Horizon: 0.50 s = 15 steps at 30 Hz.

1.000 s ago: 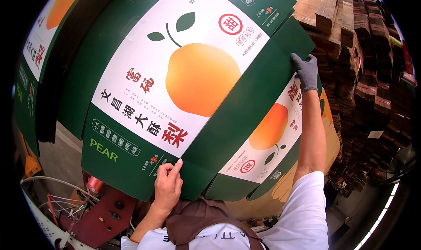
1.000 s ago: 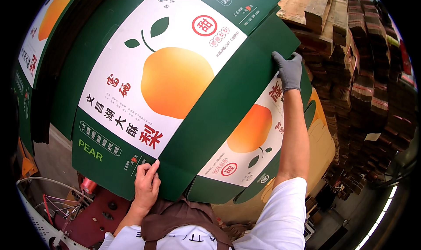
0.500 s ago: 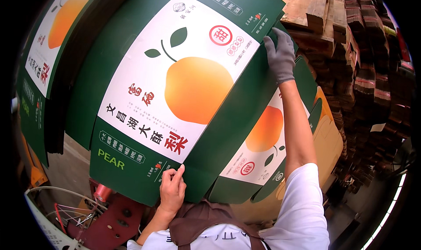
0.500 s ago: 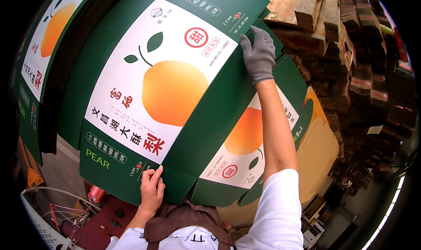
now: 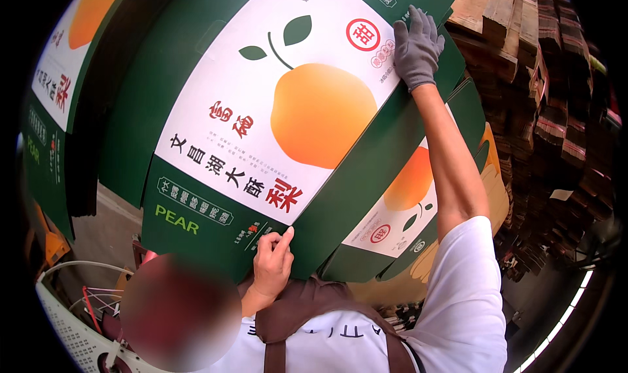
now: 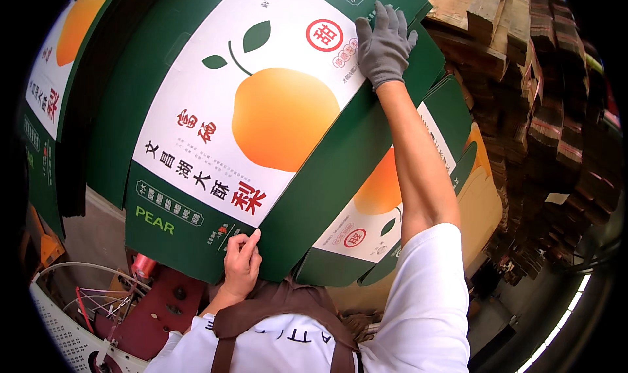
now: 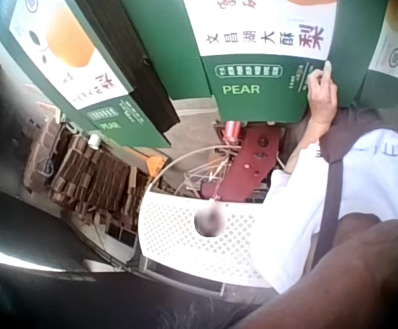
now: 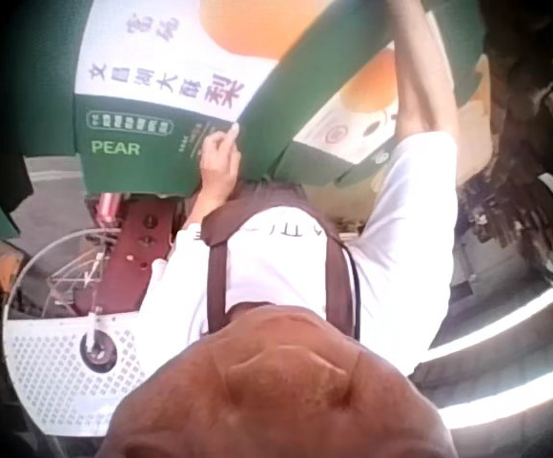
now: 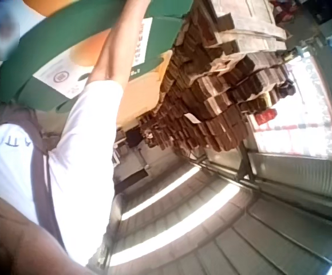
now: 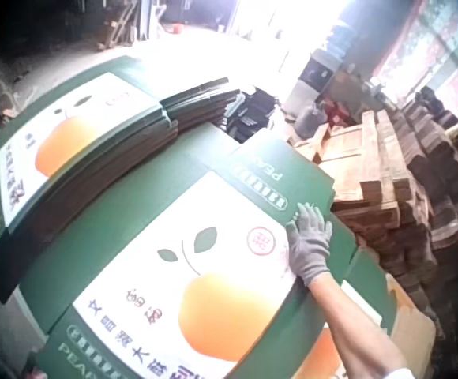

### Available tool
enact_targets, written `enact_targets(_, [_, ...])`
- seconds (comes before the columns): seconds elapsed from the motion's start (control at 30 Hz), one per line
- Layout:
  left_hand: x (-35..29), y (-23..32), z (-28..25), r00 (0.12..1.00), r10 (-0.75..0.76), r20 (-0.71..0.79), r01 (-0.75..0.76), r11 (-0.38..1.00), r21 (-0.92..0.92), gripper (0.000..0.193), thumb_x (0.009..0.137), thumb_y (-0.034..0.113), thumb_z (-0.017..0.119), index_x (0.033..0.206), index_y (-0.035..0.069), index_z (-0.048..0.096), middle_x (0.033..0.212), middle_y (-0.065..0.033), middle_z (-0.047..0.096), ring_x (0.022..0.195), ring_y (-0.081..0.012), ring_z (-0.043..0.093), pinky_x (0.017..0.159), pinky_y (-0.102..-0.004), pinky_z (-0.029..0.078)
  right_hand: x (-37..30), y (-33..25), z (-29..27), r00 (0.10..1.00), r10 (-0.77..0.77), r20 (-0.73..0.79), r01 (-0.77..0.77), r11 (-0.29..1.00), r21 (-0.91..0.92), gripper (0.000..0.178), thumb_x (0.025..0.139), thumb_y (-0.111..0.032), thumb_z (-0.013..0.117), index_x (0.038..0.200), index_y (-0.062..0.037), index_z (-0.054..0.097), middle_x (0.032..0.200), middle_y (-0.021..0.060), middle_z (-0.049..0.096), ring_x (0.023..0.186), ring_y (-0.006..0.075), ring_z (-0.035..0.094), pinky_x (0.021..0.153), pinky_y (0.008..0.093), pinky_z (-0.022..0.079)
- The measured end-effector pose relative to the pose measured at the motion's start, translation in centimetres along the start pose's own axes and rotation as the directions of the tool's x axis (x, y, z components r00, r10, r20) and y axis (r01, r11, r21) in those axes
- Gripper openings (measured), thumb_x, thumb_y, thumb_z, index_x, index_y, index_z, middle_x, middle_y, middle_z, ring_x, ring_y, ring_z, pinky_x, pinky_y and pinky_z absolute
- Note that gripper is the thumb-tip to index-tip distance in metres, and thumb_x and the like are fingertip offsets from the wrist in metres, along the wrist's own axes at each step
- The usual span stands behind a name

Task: The person folds flat green cardboard sheets into pear-branded boxes, inserts brown cardboard inserts, and stacks the finished units. The person repeats this sequence multiple times, handling each box one at a time and placing completed boxes into a growing stack.

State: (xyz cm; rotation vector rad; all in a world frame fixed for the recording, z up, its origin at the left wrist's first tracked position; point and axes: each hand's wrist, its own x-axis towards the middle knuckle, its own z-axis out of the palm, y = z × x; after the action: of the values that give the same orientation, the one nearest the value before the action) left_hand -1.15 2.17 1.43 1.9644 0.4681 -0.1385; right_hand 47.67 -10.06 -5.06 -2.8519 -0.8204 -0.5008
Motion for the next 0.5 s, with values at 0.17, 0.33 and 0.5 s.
enact_targets(0.17, [-0.2,-0.2,0.9,0.996,0.044,-0.082,-0.042,0.999,0.026,0.052,0.076,-0.007,0.061,0.127,0.007,0.061,0.098,-0.0121,0.052,0.083,-0.0282,0.056,0.071,-0.0379,0.05,-8.7,-8.1,-3.4,0.995,-0.057,0.077,0.048,0.993,0.108,0.065,0.093,-0.056,0.048,0.145,-0.017,0.039,0.15,0.011,0.04,0.142,0.0328,0.031,0.112,0.0626,0.015])
enact_targets(0.33, [-0.1,-0.1,1.2,0.979,0.126,-0.163,-0.116,0.991,0.069,0.048,0.08,-0.003,0.06,0.126,0.009,0.06,0.098,-0.0116,0.054,0.087,-0.0295,0.058,0.075,-0.0389,0.05,-15.4,-17.1,-8.1,0.974,-0.14,0.179,0.114,0.982,0.148,0.069,0.09,-0.056,0.053,0.144,-0.0157,0.04,0.149,0.0115,0.041,0.142,0.0319,0.031,0.114,0.0622,0.012])
enact_targets(0.5, [-0.5,-0.9,-2.3,0.983,0.039,-0.177,-0.052,0.996,-0.068,0.025,0.085,0.004,0.062,0.109,0.003,0.055,0.107,-0.0131,0.059,0.099,-0.0312,0.06,0.086,-0.0378,0.049,-22.2,-24.9,-11.8,0.933,-0.254,0.256,0.168,0.934,0.315,0.07,0.087,-0.053,0.057,0.143,-0.014,0.043,0.15,0.0137,0.039,0.142,0.0327,0.03,0.116,0.0627,0.008])
